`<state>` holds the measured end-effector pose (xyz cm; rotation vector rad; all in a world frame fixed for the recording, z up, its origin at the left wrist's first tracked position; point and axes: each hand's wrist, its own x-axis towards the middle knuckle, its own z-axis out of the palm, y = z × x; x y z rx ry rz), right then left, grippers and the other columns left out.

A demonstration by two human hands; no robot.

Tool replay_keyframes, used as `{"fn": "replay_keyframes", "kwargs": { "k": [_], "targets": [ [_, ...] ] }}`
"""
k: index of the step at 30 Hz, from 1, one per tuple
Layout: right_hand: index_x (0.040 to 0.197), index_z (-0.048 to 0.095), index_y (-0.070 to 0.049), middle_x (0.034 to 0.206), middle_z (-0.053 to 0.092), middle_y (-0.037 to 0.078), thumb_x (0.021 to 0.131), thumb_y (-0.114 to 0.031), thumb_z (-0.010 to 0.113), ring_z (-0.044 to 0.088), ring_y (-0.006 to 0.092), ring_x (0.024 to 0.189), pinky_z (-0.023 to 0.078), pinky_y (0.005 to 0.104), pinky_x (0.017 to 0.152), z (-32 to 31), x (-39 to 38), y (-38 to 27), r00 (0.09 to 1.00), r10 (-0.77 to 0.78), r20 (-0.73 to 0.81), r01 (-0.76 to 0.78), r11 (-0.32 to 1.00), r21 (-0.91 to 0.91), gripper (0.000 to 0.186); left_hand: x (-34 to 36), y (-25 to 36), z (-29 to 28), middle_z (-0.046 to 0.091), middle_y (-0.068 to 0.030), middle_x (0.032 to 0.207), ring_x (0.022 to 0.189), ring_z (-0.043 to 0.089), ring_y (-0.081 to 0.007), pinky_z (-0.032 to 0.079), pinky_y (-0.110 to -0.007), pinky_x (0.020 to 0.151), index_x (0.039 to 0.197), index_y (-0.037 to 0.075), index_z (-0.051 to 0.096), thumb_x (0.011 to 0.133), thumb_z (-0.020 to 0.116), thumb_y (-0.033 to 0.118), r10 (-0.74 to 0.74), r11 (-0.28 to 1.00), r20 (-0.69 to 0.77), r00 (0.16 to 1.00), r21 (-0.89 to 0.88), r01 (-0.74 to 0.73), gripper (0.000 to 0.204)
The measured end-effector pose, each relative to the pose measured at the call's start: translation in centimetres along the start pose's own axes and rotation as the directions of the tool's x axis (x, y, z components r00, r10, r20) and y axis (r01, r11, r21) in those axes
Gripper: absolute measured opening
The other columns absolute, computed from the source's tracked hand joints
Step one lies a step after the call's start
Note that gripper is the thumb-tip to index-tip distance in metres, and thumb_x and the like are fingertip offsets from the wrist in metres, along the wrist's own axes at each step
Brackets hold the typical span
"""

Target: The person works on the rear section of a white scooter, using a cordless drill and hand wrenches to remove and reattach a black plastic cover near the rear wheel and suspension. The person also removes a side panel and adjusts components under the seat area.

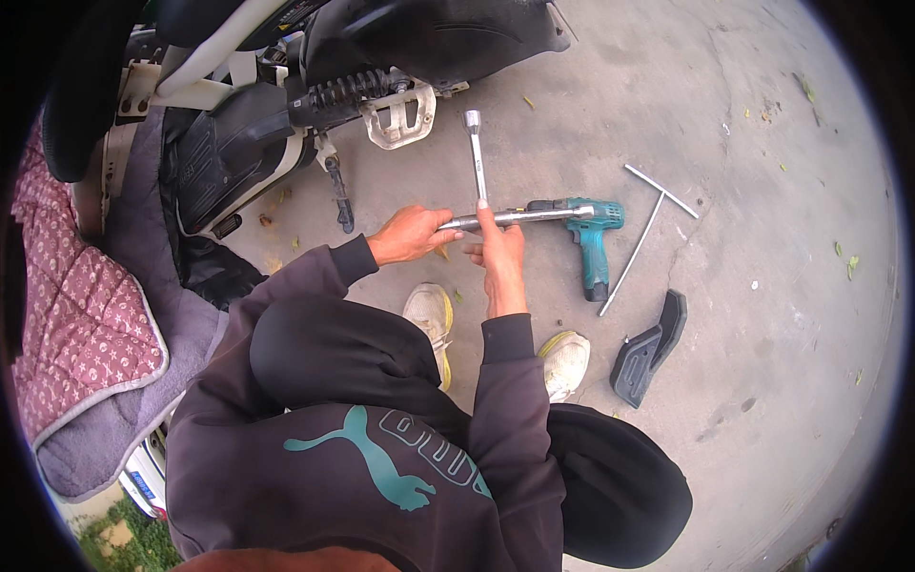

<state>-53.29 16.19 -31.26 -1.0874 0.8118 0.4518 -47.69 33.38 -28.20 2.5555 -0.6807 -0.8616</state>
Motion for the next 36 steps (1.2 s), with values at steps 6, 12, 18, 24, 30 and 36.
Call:
{"fn": "replay_keyframes", "kwargs": {
  "k": [6,12,18,24,30,36],
  "targets": [
    [0.092,0.058,-0.003,0.081,0.069,0.012,0.096,-0.046,0.063,0.049,0.0113,0.042,0.035,0.0267,0.039,-0.2,4.4,0.3,0.985,-0.075,0.155,0.054,0.989,0.138,0.044,2.5,2.6,-9.1,0.065,-0.0138,0.097,0.093,0.063,-0.0333,0.051,-0.045,0.076,0.103,0.007,0.063,0.089,0.065,0.026,0.272,0.841,-0.043,0.961,0.497,-0.215,0.024],
    [0.094,0.062,0.003,0.078,0.066,0.009,0.092,-0.038,0.068,0.059,0.0191,0.049,0.049,0.0343,0.044,0.6,5.0,0.4,0.992,-0.100,-0.076,0.103,0.994,0.032,0.041,17.7,9.7,-16.7,0.057,-0.0020,0.125,0.131,0.046,-0.0167,0.036,-0.035,0.111,0.099,0.014,0.066,0.091,0.059,0.018,0.631,0.013,0.248,0.735,0.944,-0.329,0.012],
    [0.093,0.064,0.003,0.075,0.068,0.013,0.091,-0.035,0.069,0.065,0.0226,0.056,0.053,0.0378,0.049,3.6,4.6,0.4,0.995,-0.102,-0.011,0.103,0.988,0.116,0.039,25.7,2.6,-17.1,0.066,-0.0014,0.092,0.114,0.052,-0.0221,0.029,-0.043,0.115,0.071,0.017,0.066,0.080,0.051,0.030,0.387,-0.694,0.480,0.787,0.714,-0.094,0.022],
    [0.096,0.061,0.000,0.079,0.069,0.012,0.093,-0.037,0.067,0.054,0.0157,0.046,0.039,0.0308,0.039,2.5,5.2,-1.3,0.997,-0.021,0.073,0.008,0.985,0.170,0.037,23.2,8.5,-19.0,0.066,-0.0054,0.099,0.118,0.050,-0.0273,0.026,-0.048,0.118,0.081,0.012,0.069,0.079,0.055,0.033,0.488,-0.273,0.604,0.630,0.791,-0.547,0.026],
    [0.096,0.061,-0.003,0.081,0.069,0.013,0.097,-0.041,0.061,0.050,0.0121,0.045,0.033,0.0261,0.035,0.7,6.7,-2.9,0.922,0.103,0.374,-0.203,0.950,0.239,0.039,21.9,9.3,-19.2,0.066,-0.0063,0.105,0.125,0.049,-0.0267,0.026,-0.046,0.119,0.087,0.010,0.072,0.081,0.055,0.028,0.511,-0.329,0.577,0.638,0.816,-0.475,0.026],
    [0.094,0.062,-0.003,0.078,0.067,0.011,0.099,-0.037,0.061,0.058,0.0146,0.052,0.041,0.0239,0.038,2.4,6.8,-2.4,0.950,0.108,0.292,-0.194,0.939,0.285,0.035,22.0,8.7,-18.8,0.066,-0.0067,0.107,0.128,0.048,-0.0255,0.025,-0.045,0.120,0.084,0.010,0.072,0.081,0.055,0.026,0.532,-0.165,0.521,0.668,0.837,-0.521,0.024]
  ]
}}
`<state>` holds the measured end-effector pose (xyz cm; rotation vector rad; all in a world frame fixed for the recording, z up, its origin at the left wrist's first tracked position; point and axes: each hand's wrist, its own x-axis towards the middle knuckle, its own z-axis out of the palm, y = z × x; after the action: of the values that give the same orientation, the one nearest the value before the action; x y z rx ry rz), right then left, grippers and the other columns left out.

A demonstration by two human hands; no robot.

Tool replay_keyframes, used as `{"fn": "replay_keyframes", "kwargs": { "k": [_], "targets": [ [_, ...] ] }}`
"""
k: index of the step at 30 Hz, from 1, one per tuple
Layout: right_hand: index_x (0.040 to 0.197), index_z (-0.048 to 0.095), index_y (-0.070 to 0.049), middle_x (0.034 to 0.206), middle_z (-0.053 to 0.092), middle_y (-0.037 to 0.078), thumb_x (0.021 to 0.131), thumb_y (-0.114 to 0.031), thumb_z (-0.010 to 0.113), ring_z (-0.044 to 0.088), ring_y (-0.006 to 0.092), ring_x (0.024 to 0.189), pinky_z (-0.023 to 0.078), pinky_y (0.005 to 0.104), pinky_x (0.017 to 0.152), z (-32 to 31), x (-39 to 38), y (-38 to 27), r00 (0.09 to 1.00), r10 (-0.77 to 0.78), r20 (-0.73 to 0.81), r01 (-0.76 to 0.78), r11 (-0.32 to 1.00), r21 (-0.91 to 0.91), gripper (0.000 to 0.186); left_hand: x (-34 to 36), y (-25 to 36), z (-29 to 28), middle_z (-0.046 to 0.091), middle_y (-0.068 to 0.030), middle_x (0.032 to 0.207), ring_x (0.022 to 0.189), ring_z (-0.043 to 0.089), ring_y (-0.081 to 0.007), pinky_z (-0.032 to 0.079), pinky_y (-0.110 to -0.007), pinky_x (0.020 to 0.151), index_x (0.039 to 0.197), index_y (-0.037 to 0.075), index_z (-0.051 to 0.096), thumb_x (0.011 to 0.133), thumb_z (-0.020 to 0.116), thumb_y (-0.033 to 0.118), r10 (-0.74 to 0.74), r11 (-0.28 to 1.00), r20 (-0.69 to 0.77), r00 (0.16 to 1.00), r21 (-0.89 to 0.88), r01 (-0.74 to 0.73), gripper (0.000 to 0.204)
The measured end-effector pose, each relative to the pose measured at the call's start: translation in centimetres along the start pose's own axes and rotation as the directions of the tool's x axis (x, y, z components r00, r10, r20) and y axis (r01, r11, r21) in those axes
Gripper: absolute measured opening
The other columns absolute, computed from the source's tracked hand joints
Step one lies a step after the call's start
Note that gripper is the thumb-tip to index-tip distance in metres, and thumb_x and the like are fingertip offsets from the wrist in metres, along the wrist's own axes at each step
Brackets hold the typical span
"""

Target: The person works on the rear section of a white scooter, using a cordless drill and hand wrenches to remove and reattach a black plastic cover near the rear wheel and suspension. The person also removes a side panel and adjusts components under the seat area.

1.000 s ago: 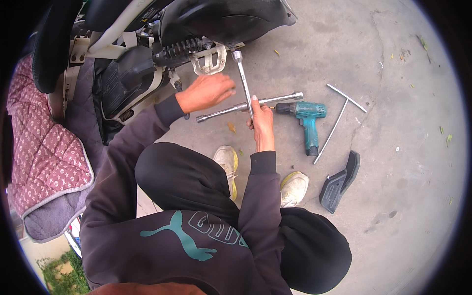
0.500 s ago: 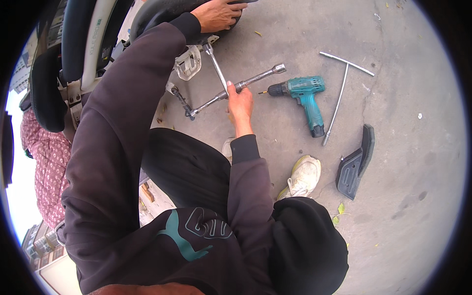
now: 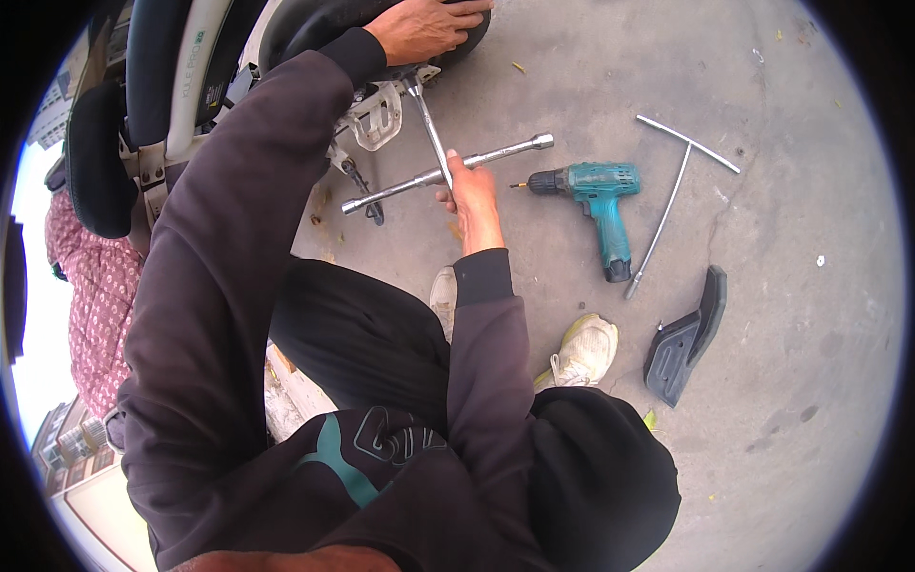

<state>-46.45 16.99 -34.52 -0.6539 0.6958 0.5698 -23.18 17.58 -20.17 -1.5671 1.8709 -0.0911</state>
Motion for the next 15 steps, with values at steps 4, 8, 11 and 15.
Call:
{"fn": "replay_keyframes", "kwargs": {
  "k": [4,8,11,15],
  "targets": [
    [0.095,0.062,-0.004,0.080,0.067,0.008,0.098,-0.029,0.064,0.064,0.0155,0.060,0.049,0.0258,0.043,-0.8,-0.4,0.1,0.991,0.092,0.100,-0.111,0.972,0.209,0.026,-1.5,4.3,-1.3,0.057,-0.0037,0.127,0.135,0.044,-0.0175,0.032,-0.036,0.115,0.101,0.012,0.066,0.091,0.063,0.028,-0.174,0.983,0.070,0.982,0.077,0.168,0.019],
    [0.097,0.064,-0.004,0.087,0.068,0.006,0.097,-0.026,0.065,0.066,0.0154,0.066,0.049,0.0286,0.049,-2.0,1.3,0.2,0.987,0.098,0.123,-0.123,0.970,0.210,0.022,-6.9,12.0,-7.2,0.062,-0.0142,0.119,0.110,0.061,-0.0305,0.052,-0.043,0.086,0.112,0.004,0.062,0.092,0.064,0.042,-0.411,0.572,0.457,0.789,-0.544,0.614,0.043],
    [0.102,0.065,-0.004,0.090,0.069,0.004,0.096,-0.026,0.067,0.067,0.0173,0.082,0.048,0.0312,0.069,-1.2,0.0,0.2,0.989,0.092,0.114,-0.112,0.976,0.186,0.022,-13.3,18.2,-6.6,0.069,-0.0168,0.083,0.074,0.066,-0.0396,0.053,-0.048,0.068,0.101,0.002,0.067,0.090,0.066,0.046,-0.140,0.434,0.858,0.494,-0.395,0.810,0.045],
    [0.119,0.058,-0.005,0.115,0.065,0.012,0.096,-0.037,0.064,0.056,0.0242,0.117,0.040,0.0430,0.096,-1.9,0.1,0.7,0.969,0.064,0.239,-0.127,0.957,0.259,0.039,-16.1,21.1,-3.6,0.064,-0.0178,0.066,0.066,0.064,-0.0412,0.050,-0.049,0.063,0.081,0.003,0.070,0.090,0.064,0.045,-0.262,0.081,0.823,0.503,-0.501,0.862,0.044]
  ]
}}
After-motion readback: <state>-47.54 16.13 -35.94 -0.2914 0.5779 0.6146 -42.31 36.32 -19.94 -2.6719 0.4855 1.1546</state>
